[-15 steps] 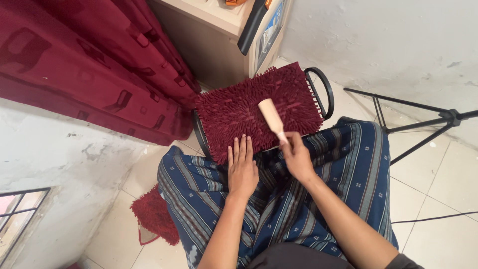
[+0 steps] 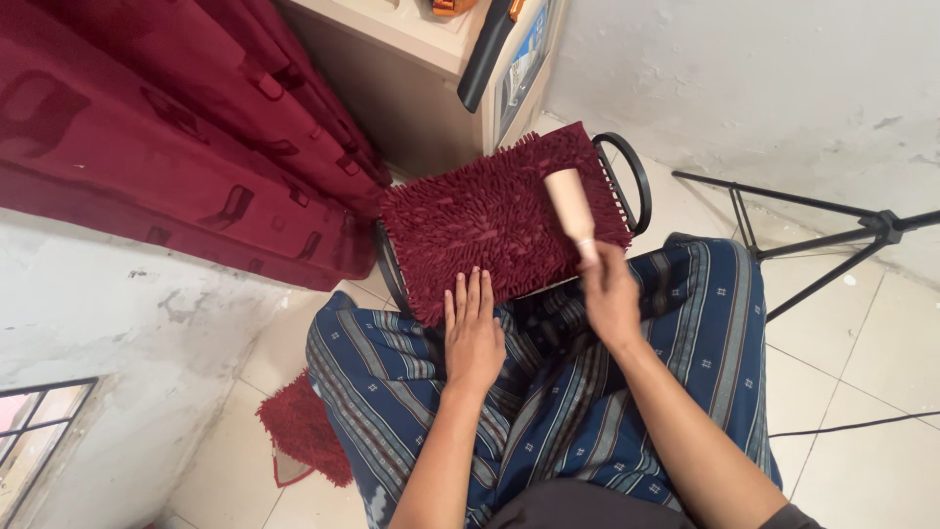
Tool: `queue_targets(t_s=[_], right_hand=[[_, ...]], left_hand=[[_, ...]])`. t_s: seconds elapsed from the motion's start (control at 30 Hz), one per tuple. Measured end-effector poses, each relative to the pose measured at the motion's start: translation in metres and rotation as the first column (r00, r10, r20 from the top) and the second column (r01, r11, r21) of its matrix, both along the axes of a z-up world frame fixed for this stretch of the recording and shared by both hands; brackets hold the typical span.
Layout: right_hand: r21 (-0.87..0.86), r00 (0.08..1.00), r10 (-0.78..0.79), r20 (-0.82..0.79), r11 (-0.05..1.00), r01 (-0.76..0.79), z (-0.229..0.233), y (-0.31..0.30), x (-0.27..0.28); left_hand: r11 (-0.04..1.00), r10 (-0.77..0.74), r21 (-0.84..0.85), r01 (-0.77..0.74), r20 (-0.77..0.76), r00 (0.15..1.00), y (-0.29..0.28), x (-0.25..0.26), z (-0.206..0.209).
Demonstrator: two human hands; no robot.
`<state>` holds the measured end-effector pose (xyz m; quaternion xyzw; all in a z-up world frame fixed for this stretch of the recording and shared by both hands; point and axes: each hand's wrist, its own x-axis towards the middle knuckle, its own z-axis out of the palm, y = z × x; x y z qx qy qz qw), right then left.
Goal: The person sits on the floor and places a red shaggy rug on a metal rack. They then use a wooden hairbrush to brush the rug's surface repeatedly. The person later picks up a second maroon rug, shakes it out, and places it on the rack to brush it in the same manner.
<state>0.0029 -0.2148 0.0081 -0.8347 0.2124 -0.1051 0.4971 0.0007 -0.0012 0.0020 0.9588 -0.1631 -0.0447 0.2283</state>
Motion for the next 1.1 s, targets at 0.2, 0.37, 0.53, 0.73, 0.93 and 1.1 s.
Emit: queue_targets(t_s=[0.2, 0.37, 0.53, 0.73, 0.93, 1.1], right_hand=[[-0.042, 0.988, 0.108, -0.115, 0.993, -0.113, 0.002, 0.005, 0.000], [-0.068, 0.990, -0.143, 0.001, 0.987, 0.143, -0.018, -0.027, 0.002], [-0.066, 0.999, -0.027, -0.028, 0.998, 0.025, -0.015, -0.003, -0.003], [0.006, 0.993, 0.074, -0.087, 0.997, -0.074, -0.001, 0.011, -0.005], [-0.032, 0.998, -0.043, 0.056, 0.998, 0.045, -0.015, -0.013, 0.004], [0.071, 0.969, 0.181, -0.169, 0.983, -0.172, -0.005, 0.008, -0.006]], left_hand=[[0.998, 0.031, 0.061, -0.031, 0.006, 0.999, -0.005, -0.002, -0.001], [0.999, 0.026, 0.018, -0.027, 0.037, 0.999, -0.004, -0.002, -0.005], [1.000, 0.029, 0.008, -0.029, 0.009, 1.000, -0.005, 0.000, -0.002], [1.000, 0.025, 0.013, -0.025, 0.009, 1.000, -0.005, 0.000, -0.002], [1.000, 0.018, 0.012, -0.018, 0.011, 1.000, -0.003, 0.000, -0.002], [1.000, 0.022, 0.009, -0.022, 0.018, 1.000, -0.004, 0.000, -0.001]])
